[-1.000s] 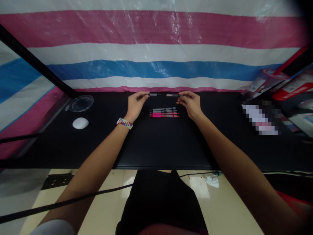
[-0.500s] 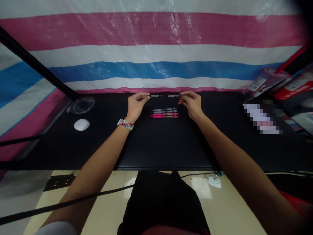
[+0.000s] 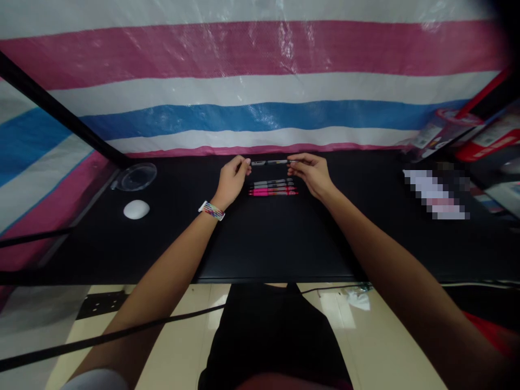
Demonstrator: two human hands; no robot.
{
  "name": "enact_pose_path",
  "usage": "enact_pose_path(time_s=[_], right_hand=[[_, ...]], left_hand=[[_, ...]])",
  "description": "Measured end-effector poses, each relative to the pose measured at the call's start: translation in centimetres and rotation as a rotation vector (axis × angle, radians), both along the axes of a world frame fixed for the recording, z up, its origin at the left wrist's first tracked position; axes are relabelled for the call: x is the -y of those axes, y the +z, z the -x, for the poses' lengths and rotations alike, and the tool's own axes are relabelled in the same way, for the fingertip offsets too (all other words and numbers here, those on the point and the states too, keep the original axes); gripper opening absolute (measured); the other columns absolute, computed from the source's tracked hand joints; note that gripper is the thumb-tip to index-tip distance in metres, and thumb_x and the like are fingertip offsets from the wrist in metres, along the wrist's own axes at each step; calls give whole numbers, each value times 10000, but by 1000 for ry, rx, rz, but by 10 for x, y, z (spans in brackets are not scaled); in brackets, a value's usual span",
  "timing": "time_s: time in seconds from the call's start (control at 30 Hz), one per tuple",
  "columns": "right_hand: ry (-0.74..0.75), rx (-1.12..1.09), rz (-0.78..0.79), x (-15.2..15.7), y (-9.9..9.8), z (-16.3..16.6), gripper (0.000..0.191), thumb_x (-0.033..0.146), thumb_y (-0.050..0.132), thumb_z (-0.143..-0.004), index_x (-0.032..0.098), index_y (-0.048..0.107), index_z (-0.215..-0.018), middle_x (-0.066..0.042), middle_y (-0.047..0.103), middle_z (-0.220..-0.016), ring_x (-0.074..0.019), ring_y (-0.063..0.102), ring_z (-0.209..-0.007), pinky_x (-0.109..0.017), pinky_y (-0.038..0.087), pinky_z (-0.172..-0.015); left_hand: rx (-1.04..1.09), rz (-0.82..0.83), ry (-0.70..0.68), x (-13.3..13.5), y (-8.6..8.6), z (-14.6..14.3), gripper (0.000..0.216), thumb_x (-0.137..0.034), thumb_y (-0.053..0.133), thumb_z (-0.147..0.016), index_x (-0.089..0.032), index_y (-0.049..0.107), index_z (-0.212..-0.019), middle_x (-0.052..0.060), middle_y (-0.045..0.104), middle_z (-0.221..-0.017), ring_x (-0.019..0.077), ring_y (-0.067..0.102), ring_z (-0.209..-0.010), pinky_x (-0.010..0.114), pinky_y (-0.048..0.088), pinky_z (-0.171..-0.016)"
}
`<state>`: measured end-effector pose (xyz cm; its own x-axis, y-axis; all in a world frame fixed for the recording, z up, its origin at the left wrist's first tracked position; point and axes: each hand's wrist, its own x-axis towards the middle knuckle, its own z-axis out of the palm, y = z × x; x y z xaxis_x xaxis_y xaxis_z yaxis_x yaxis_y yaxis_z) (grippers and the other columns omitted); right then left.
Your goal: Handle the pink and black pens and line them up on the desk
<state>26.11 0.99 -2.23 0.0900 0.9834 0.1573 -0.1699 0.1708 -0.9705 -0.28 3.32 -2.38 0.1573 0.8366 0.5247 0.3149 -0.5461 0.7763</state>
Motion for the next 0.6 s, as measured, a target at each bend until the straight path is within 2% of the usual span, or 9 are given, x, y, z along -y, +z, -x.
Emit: enact_pose_path(time_s=[0.07,0.13,0.17,0.27,0.33,0.43,0.47,0.6], right_hand=[[2,-13,4,0,0,0,250,314,921,-729,219,843,-946,-38,764,-826,-197,732,-766,-437,671,-868],[15,-21,12,1,1,1,242,303,918,-735,221,848,-952,-41,763,-828,-199,730,-771,-441,670,-871],[24,-22,14,2,2,2,238,301,917,-741,222,849,-956,-42,763,-832,-200,730,-772,-446,669,-875],[44,-16,10,3,3,4,233,295,912,-750,224,849,-963,-47,768,-853,-206,733,-782,-459,667,-884],[39,-15,8,4,3,5,226,288,904,-756,223,848,-964,-48,771,-860,-204,732,-777,-458,665,-883],[29,-21,16,3,2,5,215,280,892,-765,222,847,-967,-50,774,-866,-197,727,-767,-450,662,-879],[28,-23,17,3,1,5,215,279,891,-765,221,846,-968,-50,774,-867,-195,726,-765,-448,662,-876],[32,-30,21,2,1,5,223,277,896,-752,214,849,-961,-48,772,-853,-192,727,-761,-435,665,-865]], left_hand=[[66,1,-54,-2,-1,0,114,-316,733,-1010,-233,679,-954,43,762,-968,174,737,-899,319,570,-841],[117,15,-101,-3,-3,-1,193,-264,810,-937,-249,691,-1088,58,774,-1099,192,756,-1003,329,582,-891],[134,37,-120,-4,-3,-2,216,-276,800,-948,-255,692,-1133,58,776,-1083,194,762,-989,335,588,-888],[154,109,-149,-3,-3,-2,214,-383,664,-1060,-254,690,-1228,31,746,-862,186,753,-798,357,599,-828],[136,84,-149,-2,-1,-1,332,-397,718,-1026,-265,666,-1327,38,764,-901,206,770,-848,374,605,-862],[100,4,-122,-1,0,0,686,-353,915,-849,-305,605,-1459,83,788,-1204,275,769,-1134,413,597,-981],[100,7,-115,-1,0,0,703,-363,921,-845,-309,603,-1469,87,789,-1228,283,766,-1152,425,592,-1000],[131,101,-122,-2,-1,-1,498,-453,754,-1008,-288,626,-1460,69,823,-1010,236,792,-910,434,591,-970]])
